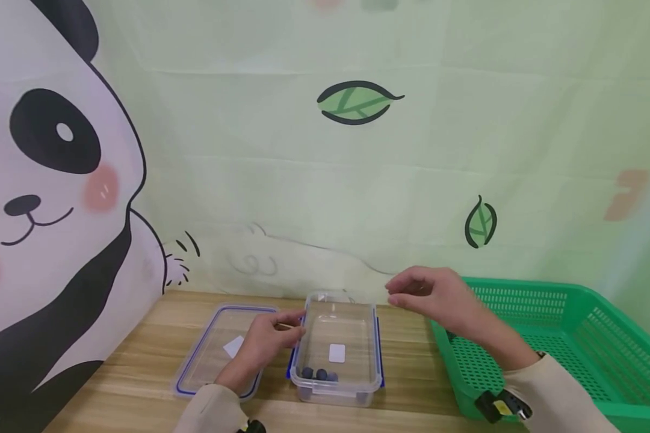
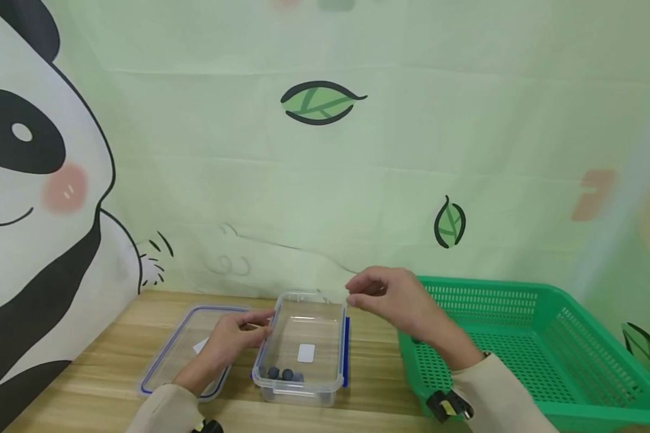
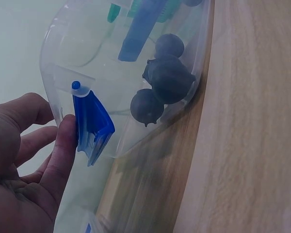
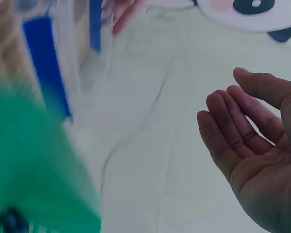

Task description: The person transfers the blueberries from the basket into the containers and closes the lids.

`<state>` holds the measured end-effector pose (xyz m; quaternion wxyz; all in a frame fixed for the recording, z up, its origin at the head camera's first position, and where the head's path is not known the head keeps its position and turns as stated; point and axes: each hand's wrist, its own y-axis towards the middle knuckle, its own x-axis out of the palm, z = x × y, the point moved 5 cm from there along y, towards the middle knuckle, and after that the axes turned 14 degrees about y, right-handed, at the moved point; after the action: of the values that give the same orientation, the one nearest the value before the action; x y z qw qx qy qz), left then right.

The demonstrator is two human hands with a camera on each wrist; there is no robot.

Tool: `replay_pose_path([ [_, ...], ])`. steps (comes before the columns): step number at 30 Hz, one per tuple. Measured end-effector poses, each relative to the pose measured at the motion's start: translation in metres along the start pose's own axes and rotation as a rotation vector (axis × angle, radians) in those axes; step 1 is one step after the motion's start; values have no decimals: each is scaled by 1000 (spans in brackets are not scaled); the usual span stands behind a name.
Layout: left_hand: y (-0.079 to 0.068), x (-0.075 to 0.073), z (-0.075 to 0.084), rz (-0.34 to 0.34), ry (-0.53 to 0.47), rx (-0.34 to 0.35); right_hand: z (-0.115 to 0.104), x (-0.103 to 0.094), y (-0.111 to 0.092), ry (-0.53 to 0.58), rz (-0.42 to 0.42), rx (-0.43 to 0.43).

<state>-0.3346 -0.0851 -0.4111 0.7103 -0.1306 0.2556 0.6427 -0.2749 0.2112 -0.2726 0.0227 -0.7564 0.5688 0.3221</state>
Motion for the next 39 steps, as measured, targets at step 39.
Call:
replay_pose_path([
  [39,0,0,-1,-3,15,-4,174,-79,-13,-108,-239,312],
])
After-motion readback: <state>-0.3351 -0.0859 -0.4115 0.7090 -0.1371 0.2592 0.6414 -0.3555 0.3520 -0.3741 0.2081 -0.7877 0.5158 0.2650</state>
